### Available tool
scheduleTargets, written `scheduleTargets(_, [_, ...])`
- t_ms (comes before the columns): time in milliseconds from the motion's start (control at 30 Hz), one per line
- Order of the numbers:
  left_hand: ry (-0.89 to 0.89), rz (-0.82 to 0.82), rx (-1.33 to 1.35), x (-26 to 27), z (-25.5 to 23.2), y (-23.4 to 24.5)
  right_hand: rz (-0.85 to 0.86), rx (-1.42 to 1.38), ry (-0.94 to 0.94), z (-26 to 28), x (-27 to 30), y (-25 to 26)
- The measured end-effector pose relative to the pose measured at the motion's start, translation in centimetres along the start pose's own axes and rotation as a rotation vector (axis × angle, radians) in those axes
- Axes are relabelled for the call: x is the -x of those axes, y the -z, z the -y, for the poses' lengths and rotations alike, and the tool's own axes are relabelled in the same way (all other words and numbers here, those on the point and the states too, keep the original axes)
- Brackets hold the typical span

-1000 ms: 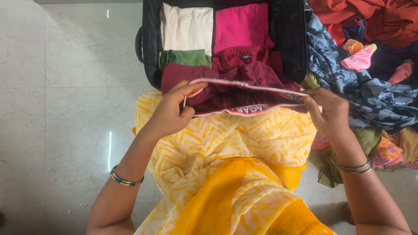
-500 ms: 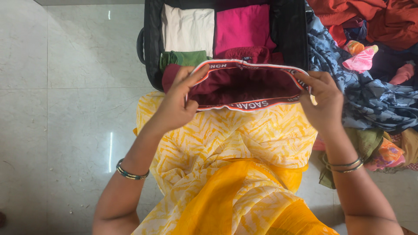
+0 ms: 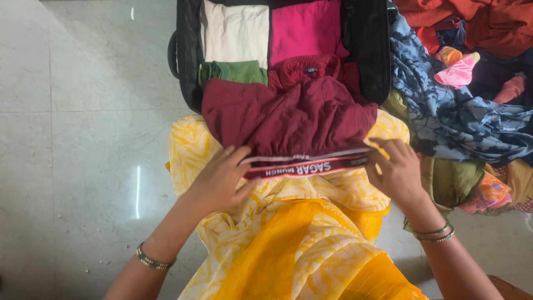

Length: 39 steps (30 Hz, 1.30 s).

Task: The person folds various pieces of clothing and places them neatly into a black suitcase, including shorts, t-shirts, and shirts.

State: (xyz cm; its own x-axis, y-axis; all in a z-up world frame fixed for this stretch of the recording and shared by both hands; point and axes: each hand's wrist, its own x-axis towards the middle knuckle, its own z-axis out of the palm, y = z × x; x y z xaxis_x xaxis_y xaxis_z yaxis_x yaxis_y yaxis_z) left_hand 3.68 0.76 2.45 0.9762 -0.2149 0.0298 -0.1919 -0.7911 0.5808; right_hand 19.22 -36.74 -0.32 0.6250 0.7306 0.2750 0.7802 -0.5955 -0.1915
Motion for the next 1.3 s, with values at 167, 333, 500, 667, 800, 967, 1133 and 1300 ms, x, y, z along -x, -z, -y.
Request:
scheduleTargets(167, [-0.241, 0.054, -0.307, 3.4, 2.4, -2.1, -0.016, -0.08, 0.15, -0.8, 3.0, -1.3])
scheduleTargets(333, [-0.311, -0.179, -0.262, 2.2, 2.8, -1.0, -0.148, -0.113, 0.147, -3.2, 1.2, -1.9])
scheduleTargets(500, [-0.28, -0.463, 0.017, -0.8, 1.1, 6.2, -0.496, 0.082, 0.247, -4.5, -4.5, 5.3])
scheduleTargets(667, [-0.35, -0.562, 0.009, -2.0, -2.4, 15.2, -0.614, 0.073, 0.217, -1.6, -7.8, 12.4])
scheduleTargets(800, [-0.168, -0.454, 0.425, -3.6, -5.4, 19.3, -0.574, -0.18, 0.116, -0.1, -9.9, 14.5])
scheduleTargets(967, [-0.061, -0.324, 0.749, -6.8, -3.2, 19.8, -0.452, -0.612, -0.087, -1.0, -14.1, 15.5])
scheduleTargets(1133, [-0.09, -0.535, 0.42, -14.1, 4.9, 11.7, -0.265, -0.933, -0.341, -6.1, -18.0, 9.2])
scheduleTargets(1300, [-0.038, -0.636, 0.438, -15.6, 3.3, 3.7, -0.426, -0.703, -0.189, -4.3, -16.6, 2.3])
